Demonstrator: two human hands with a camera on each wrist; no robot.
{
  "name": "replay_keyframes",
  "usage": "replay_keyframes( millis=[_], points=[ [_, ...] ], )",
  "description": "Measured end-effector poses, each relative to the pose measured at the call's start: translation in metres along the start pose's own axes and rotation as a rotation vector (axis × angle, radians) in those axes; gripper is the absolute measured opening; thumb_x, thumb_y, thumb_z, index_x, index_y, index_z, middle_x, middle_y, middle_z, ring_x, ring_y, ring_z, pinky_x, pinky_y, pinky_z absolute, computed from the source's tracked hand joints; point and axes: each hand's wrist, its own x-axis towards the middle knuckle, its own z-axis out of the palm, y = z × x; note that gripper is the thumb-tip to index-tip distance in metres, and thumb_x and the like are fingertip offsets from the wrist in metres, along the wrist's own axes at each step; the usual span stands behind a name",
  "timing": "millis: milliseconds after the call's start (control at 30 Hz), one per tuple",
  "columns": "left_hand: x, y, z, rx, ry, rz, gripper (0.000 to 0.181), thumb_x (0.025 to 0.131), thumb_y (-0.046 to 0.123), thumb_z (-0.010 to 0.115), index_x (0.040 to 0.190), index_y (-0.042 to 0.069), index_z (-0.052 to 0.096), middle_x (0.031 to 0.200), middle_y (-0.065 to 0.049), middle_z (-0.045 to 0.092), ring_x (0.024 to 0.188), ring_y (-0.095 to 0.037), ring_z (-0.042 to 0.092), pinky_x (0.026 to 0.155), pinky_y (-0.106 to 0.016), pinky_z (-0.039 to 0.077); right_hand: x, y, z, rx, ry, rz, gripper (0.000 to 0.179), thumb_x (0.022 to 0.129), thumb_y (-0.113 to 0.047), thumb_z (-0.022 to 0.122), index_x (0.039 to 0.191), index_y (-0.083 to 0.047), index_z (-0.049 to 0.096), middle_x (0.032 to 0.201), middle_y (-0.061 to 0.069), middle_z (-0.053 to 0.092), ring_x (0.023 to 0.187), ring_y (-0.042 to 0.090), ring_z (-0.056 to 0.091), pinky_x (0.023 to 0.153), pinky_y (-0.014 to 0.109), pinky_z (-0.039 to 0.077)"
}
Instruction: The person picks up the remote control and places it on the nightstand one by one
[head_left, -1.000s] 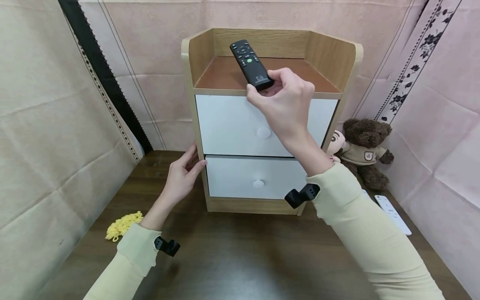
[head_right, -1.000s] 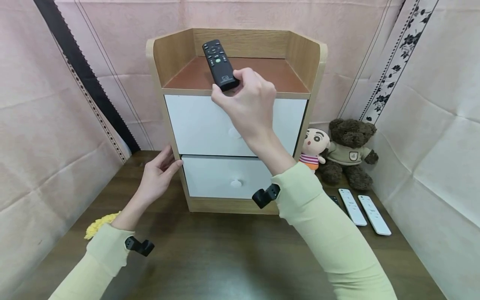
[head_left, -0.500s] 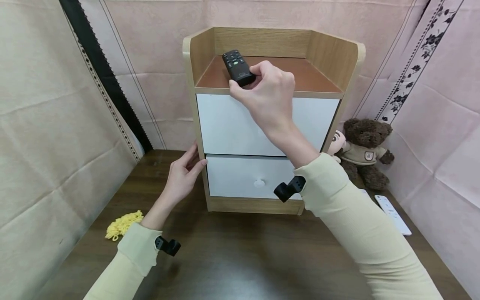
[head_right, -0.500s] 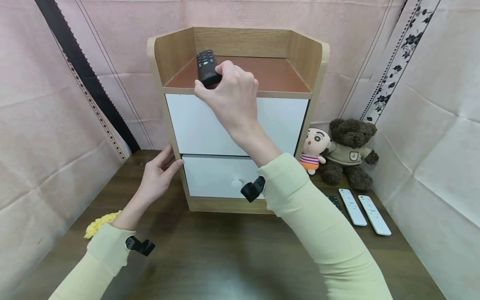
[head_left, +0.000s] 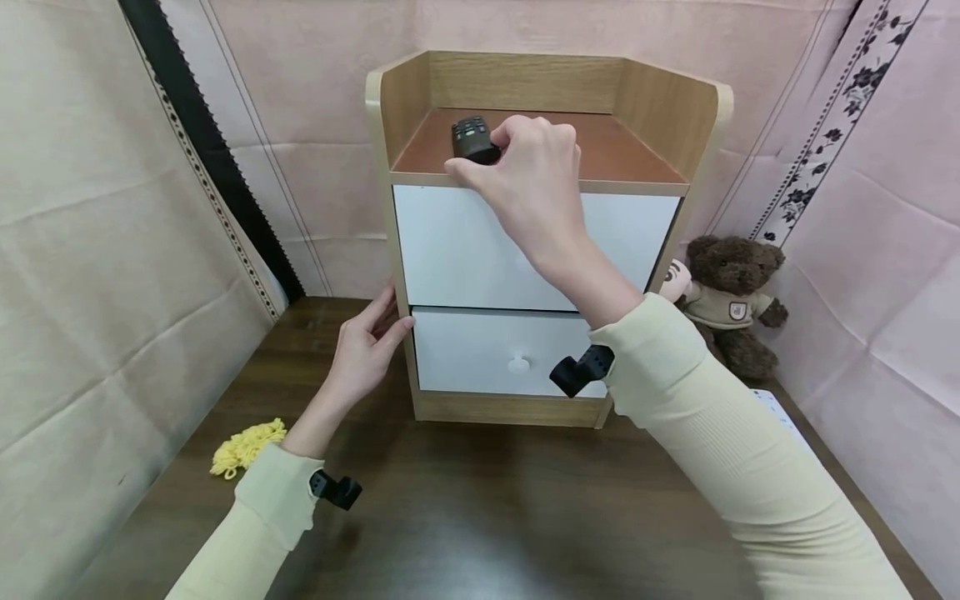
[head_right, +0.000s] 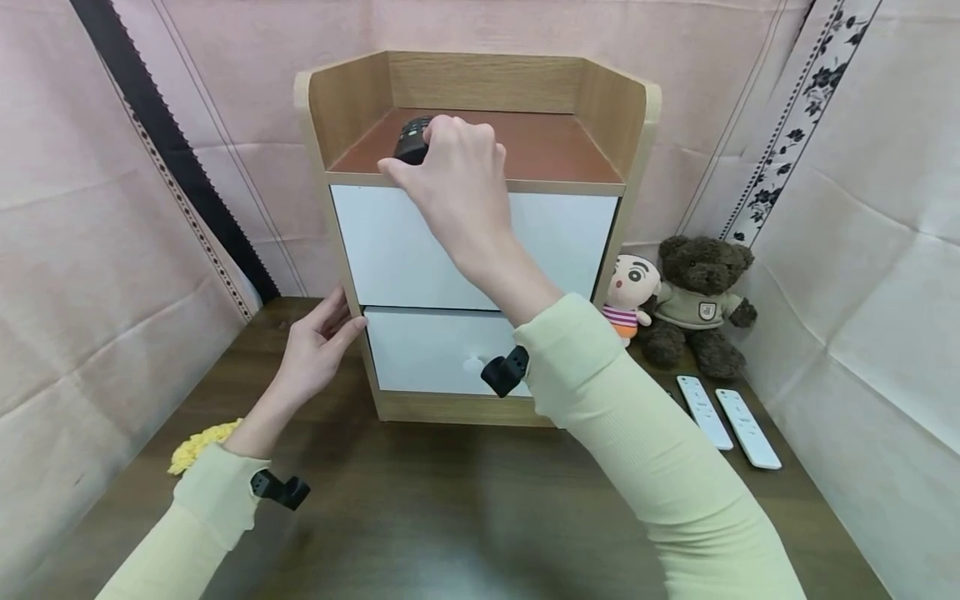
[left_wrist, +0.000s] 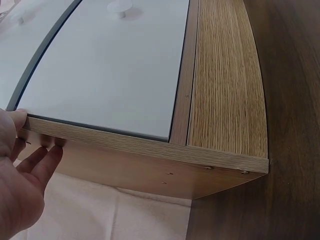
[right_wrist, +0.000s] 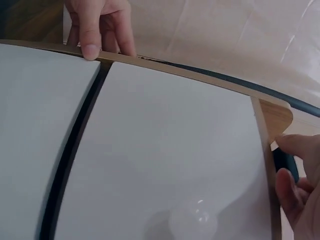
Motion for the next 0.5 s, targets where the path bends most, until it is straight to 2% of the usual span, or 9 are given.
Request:
replay_keyframes(
  millis=[133, 267, 400, 500],
  points=[
    [0.0005, -0.0011, -0.0009, 0.004, -0.004, -0.005, 0.062, 0.103, 0.015, 0.065, 0.157, 0.004, 0.037, 0.153, -0.014, 0.046, 0.133, -0.029, 0.054, 0.101, -0.042, 0.051, 0.0034, -0.0064, -0.0006, -0.069, -0.052, 0.041, 0.045, 0.086, -0.043, 0.083, 0.106, -0.003, 0.077, 0.102, 0.007, 0.072, 0.102, 0.025, 0.053, 0.084, 0.031, 0.046],
    [0.0006, -0.0008, -0.0011, 0.0, -0.005, -0.005, 0.062, 0.103, 0.014, 0.065, 0.158, 0.005, 0.037, 0.153, -0.014, 0.047, 0.133, -0.029, 0.054, 0.101, -0.043, 0.05, 0.0062, -0.0101, 0.001, -0.115, -0.072, 0.044, 0.045, 0.087, -0.046, 0.082, 0.1, -0.003, 0.076, 0.098, 0.006, 0.071, 0.101, 0.025, 0.052, 0.084, 0.031, 0.046],
    [0.0001, -0.0009, -0.0008, -0.006, -0.008, -0.008, 0.062, 0.103, 0.013, 0.065, 0.158, 0.005, 0.037, 0.154, -0.015, 0.046, 0.134, -0.03, 0.053, 0.102, -0.044, 0.05, 0.0057, -0.0093, 0.004, -0.108, -0.047, 0.024, 0.047, 0.087, -0.046, 0.082, 0.102, -0.002, 0.076, 0.097, 0.007, 0.073, 0.091, 0.022, 0.055, 0.074, 0.029, 0.048],
    [-0.0002, -0.0017, -0.0015, -0.007, -0.01, -0.013, 0.062, 0.103, 0.014, 0.065, 0.158, 0.005, 0.037, 0.154, -0.014, 0.045, 0.134, -0.029, 0.053, 0.102, -0.043, 0.05, 0.0036, -0.0068, 0.0078, -0.101, -0.017, -0.009, 0.05, 0.087, -0.045, 0.082, 0.108, 0.0, 0.076, 0.1, 0.011, 0.074, 0.09, 0.025, 0.059, 0.075, 0.031, 0.05]
  ],
)
